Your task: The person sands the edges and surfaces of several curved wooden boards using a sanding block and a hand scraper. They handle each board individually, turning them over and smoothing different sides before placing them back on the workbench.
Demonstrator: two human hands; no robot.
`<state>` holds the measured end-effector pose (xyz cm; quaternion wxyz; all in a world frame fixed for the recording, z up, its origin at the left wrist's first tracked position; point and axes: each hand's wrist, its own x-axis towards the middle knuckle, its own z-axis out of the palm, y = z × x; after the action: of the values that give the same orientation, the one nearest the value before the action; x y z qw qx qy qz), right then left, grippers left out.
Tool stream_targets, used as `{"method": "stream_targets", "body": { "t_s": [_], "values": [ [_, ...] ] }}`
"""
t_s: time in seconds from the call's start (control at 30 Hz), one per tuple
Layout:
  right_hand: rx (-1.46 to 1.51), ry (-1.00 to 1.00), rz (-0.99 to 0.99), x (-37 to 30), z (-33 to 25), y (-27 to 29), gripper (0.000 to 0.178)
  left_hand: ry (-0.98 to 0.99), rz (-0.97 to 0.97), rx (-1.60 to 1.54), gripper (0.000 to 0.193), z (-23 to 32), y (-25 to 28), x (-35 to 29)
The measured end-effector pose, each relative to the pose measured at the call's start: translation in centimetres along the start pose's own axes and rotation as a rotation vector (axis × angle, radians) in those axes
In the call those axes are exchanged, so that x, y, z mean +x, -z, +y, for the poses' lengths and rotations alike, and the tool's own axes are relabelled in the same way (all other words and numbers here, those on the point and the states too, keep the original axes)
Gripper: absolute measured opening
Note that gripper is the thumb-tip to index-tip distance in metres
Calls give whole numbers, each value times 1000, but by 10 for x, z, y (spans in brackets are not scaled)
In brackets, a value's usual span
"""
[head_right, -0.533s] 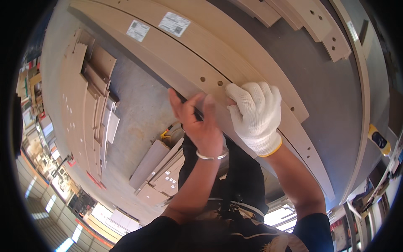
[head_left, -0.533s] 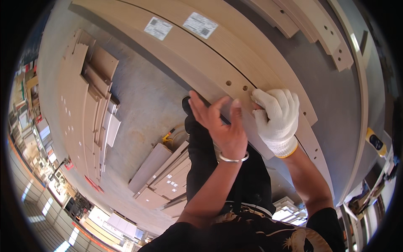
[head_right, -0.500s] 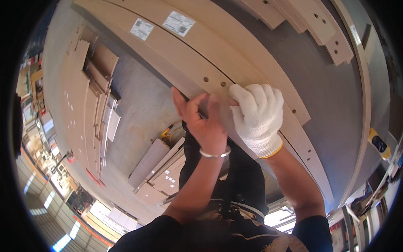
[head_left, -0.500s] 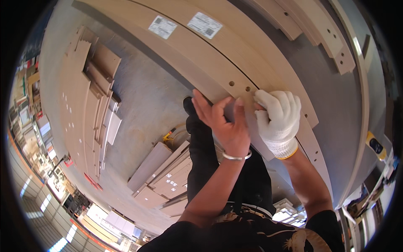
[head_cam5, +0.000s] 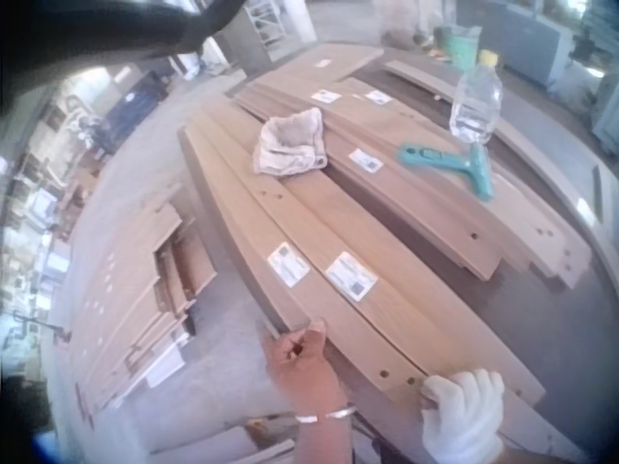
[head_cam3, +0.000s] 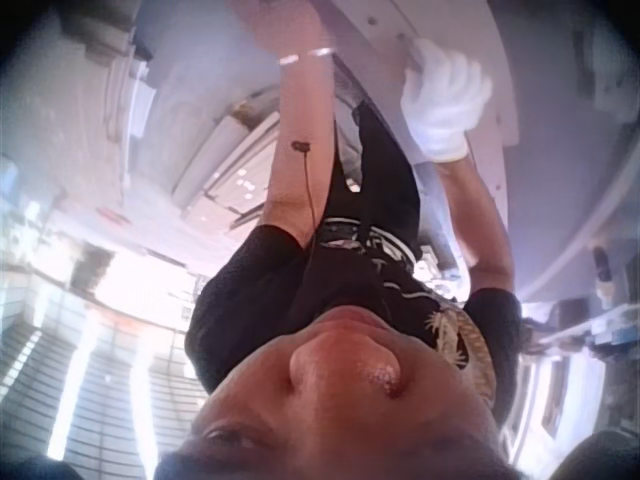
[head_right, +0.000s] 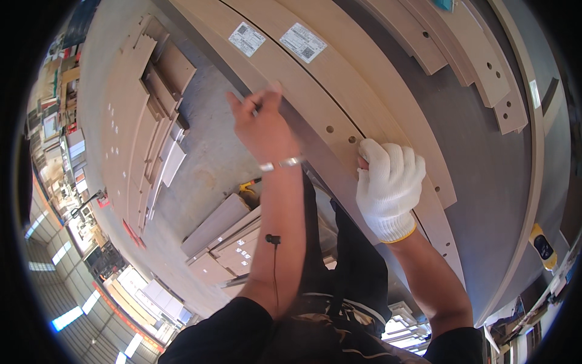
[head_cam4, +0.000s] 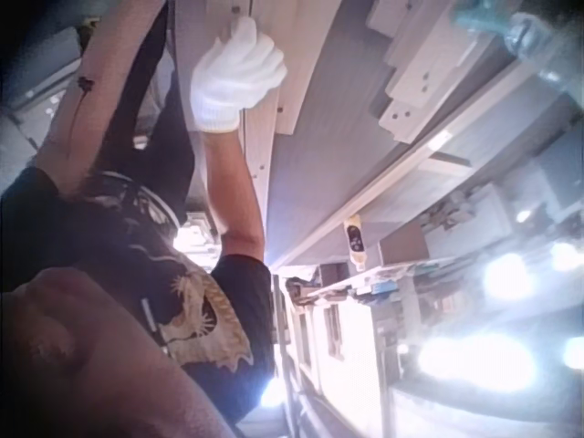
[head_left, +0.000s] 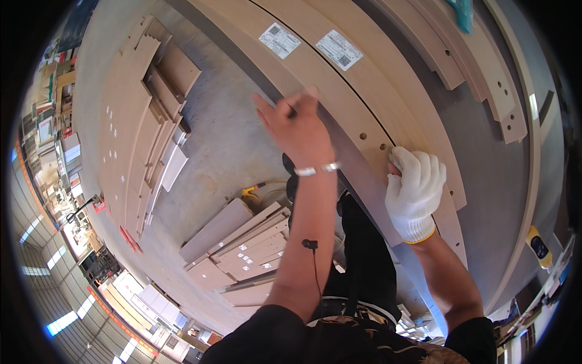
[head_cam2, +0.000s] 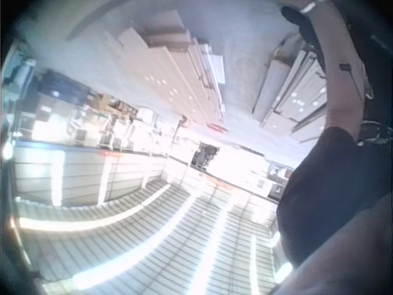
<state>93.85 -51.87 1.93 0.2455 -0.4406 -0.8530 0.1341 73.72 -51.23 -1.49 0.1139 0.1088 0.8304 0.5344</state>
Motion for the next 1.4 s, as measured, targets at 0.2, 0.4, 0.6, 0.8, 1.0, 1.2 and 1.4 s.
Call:
{"method": "stream_targets", "body": {
  "t_s": [0.2,0.4,0.6,0.8,1.0,1.2,1.4],
  "values": [
    [-6,-9,-15,1,0,0,52,18,-28,-150,14,7,-13,97],
    [8,-5,-34,3,-2,3,51,122,-102,-132,17,7,-3,61],
    [22,-8,-41,3,-2,5,52,74,-123,-37,15,6,10,12],
    [19,3,-28,1,-1,2,52,155,-150,-167,20,4,3,74],
    [67,-17,-82,10,-6,6,44,122,-212,-246,25,18,-4,118],
    [337,-192,-39,60,-32,-27,42,-164,-276,34,25,3,21,24],
    [347,-191,-44,120,-49,-50,40,-248,-538,100,25,7,49,-26]
  ]
}}
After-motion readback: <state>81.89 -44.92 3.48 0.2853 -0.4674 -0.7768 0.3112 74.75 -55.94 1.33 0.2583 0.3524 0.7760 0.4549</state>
